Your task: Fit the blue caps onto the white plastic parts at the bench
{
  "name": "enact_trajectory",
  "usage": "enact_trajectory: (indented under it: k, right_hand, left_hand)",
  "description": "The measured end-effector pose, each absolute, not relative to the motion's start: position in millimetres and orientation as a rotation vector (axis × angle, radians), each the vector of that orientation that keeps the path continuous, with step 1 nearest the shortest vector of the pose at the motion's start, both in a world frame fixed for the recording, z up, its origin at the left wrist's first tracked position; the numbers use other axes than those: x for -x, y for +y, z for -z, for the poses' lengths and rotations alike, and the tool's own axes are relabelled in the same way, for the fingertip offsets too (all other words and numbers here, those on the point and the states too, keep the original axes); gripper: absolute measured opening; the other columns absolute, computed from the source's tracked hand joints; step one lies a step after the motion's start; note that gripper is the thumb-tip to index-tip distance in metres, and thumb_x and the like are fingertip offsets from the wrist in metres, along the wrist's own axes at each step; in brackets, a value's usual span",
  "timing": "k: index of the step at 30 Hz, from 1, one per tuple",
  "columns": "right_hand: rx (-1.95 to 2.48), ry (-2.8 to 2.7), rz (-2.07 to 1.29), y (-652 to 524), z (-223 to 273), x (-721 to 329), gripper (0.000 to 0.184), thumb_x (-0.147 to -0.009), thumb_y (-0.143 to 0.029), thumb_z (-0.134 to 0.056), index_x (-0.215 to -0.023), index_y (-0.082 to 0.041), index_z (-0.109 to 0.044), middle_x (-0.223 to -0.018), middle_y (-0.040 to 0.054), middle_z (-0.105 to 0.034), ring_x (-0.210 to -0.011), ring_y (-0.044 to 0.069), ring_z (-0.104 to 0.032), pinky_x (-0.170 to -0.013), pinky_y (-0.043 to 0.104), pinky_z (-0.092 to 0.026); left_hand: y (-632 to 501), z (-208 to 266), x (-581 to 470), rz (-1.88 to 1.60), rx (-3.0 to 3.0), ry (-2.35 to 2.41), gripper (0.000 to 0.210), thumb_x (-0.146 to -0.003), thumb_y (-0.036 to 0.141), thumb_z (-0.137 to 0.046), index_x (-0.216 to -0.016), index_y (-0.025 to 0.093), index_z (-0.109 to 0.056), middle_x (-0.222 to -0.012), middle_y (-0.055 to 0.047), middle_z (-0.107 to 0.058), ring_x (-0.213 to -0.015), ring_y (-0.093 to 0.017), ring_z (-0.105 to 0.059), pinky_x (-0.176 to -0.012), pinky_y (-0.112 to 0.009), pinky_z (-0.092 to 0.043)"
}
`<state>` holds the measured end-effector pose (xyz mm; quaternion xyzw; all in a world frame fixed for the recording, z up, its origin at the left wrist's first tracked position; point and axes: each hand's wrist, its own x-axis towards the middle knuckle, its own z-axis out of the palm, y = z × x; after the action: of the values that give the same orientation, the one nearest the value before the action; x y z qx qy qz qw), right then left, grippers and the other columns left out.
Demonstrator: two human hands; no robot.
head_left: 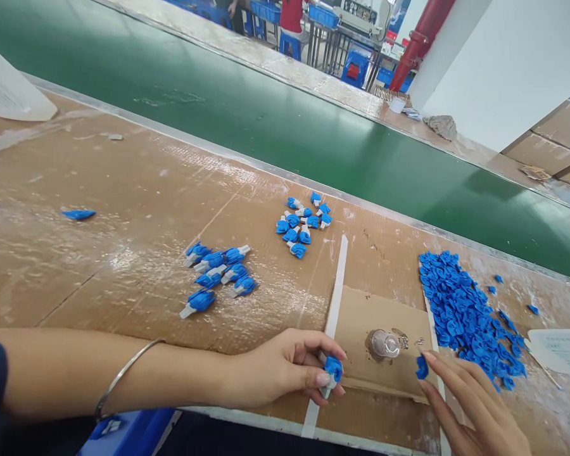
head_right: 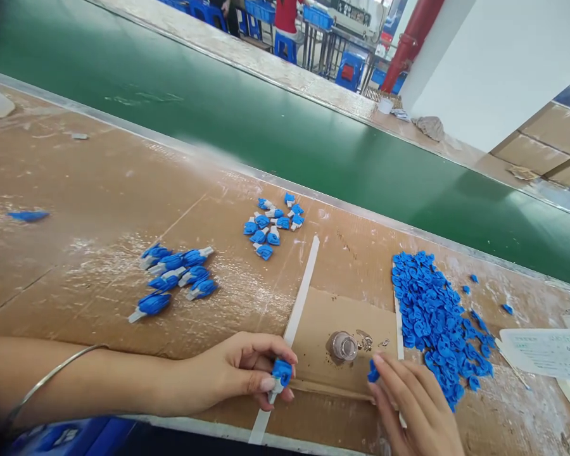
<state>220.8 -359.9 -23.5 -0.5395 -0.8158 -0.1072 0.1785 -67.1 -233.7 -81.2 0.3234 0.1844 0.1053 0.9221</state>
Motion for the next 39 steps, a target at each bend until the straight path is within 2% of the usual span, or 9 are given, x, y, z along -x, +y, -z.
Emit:
enact_trajectory:
  k: [3, 6, 13, 16, 22, 26, 30, 35, 39]
  right_hand:
    - [1.48, -2.336, 0.164, -348, 30, -202, 0.043, -0.104, -0.017, -0.049, -0.146, -0.017, -0.043, -0.117, 0.0036, -0.065, -0.101, 0.019, -0.058, -0.091, 0.03, -0.045]
    - [1.509, -2.376, 0.112, -342, 35, -203, 0.043, -0.105, -0.019, -0.048, -0.148, -0.018, -0.041, -0.119, 0.0024, -0.064, -0.1, 0.02, -0.055, -0.091, 0.031, -0.043]
    - [1.506, -2.31, 0.069, -337, 36, -204, 0.039, -0.104, -0.022, -0.049, -0.143, -0.021, -0.048, -0.109, 0.0028, -0.066, -0.098, 0.017, -0.058, -0.087, 0.026, -0.046]
    - [1.555, -2.06, -0.086, -342, 40, -186, 0.033, -0.101, -0.023, -0.055, -0.134, -0.023, -0.056, -0.113, 0.0036, -0.066, -0.101, 0.016, -0.061, -0.088, 0.024, -0.05]
    - [1.464, -1.167, -0.546, -366, 64, -125, 0.035, -0.098, -0.024, -0.062, -0.132, -0.024, -0.056, -0.112, 0.0088, -0.069, -0.1, 0.022, -0.068, -0.083, 0.032, -0.061]
    - [1.266, -1.123, -0.706, -368, 88, -108, 0.038, -0.1, -0.023, -0.059, -0.137, -0.025, -0.054, -0.114, 0.0109, -0.068, -0.103, 0.027, -0.067, -0.084, 0.036, -0.062]
    - [1.233, -1.15, -0.689, -365, 101, -101, 0.043, -0.099, -0.02, -0.06, -0.141, -0.027, -0.051, -0.115, 0.0103, -0.068, -0.102, 0.027, -0.067, -0.082, 0.036, -0.062]
    - [1.355, -1.153, -0.609, -363, 93, -86, 0.037, -0.099, -0.019, -0.059, -0.133, -0.032, -0.057, -0.117, 0.0051, -0.068, -0.103, 0.025, -0.067, -0.082, 0.039, -0.063]
    - [1.437, -1.525, -0.324, -358, 81, -83, 0.037, -0.091, -0.007, -0.063, -0.121, -0.028, -0.064, -0.118, 0.0062, -0.066, -0.104, 0.029, -0.064, -0.08, 0.045, -0.059]
  left_hand:
    - [-236, 81, 67, -0.219, -0.665, 0.36, 0.042, -0.074, 0.037, -0.087, -0.101, 0.015, -0.063, -0.082, 0.001, -0.065, -0.09, -0.018, -0.07, -0.073, -0.023, -0.056]
    - [-237, 81, 67, -0.214, -0.677, 0.357, 0.043, -0.075, 0.039, -0.087, -0.1, 0.015, -0.062, -0.081, 0.001, -0.063, -0.091, -0.018, -0.07, -0.072, -0.024, -0.055]
    - [-237, 84, 65, -0.231, -0.672, 0.328, 0.047, -0.074, 0.044, -0.087, -0.1, 0.015, -0.061, -0.082, 0.0, -0.064, -0.095, -0.019, -0.069, -0.074, -0.025, -0.055]
    - [-237, 84, 65, -0.26, -0.647, 0.323, 0.047, -0.073, 0.043, -0.088, -0.099, 0.015, -0.06, -0.085, -0.001, -0.066, -0.095, -0.019, -0.069, -0.074, -0.025, -0.055]
    - [-239, 78, 66, -0.317, -0.576, 0.349, 0.048, -0.068, 0.033, -0.092, -0.099, 0.015, -0.061, -0.087, -0.002, -0.069, -0.079, -0.013, -0.068, -0.072, -0.025, -0.055]
    - [-239, 77, 66, -0.309, -0.562, 0.35, 0.047, -0.065, 0.035, -0.093, -0.094, 0.014, -0.061, -0.086, -0.003, -0.069, -0.079, -0.017, -0.069, -0.068, -0.027, -0.055]
    - [-238, 79, 65, -0.33, -0.567, 0.332, 0.047, -0.064, 0.034, -0.093, -0.092, 0.013, -0.062, -0.086, -0.003, -0.07, -0.077, -0.015, -0.068, -0.07, -0.027, -0.054]
    - [-238, 77, 67, -0.326, -0.573, 0.355, 0.046, -0.064, 0.034, -0.094, -0.091, 0.013, -0.063, -0.085, -0.002, -0.07, -0.074, -0.013, -0.065, -0.074, -0.027, -0.052]
    - [-237, 76, 68, -0.328, -0.58, 0.396, 0.043, -0.064, 0.032, -0.094, -0.089, 0.013, -0.064, -0.087, -0.003, -0.07, -0.081, -0.013, -0.065, -0.08, -0.027, -0.05]
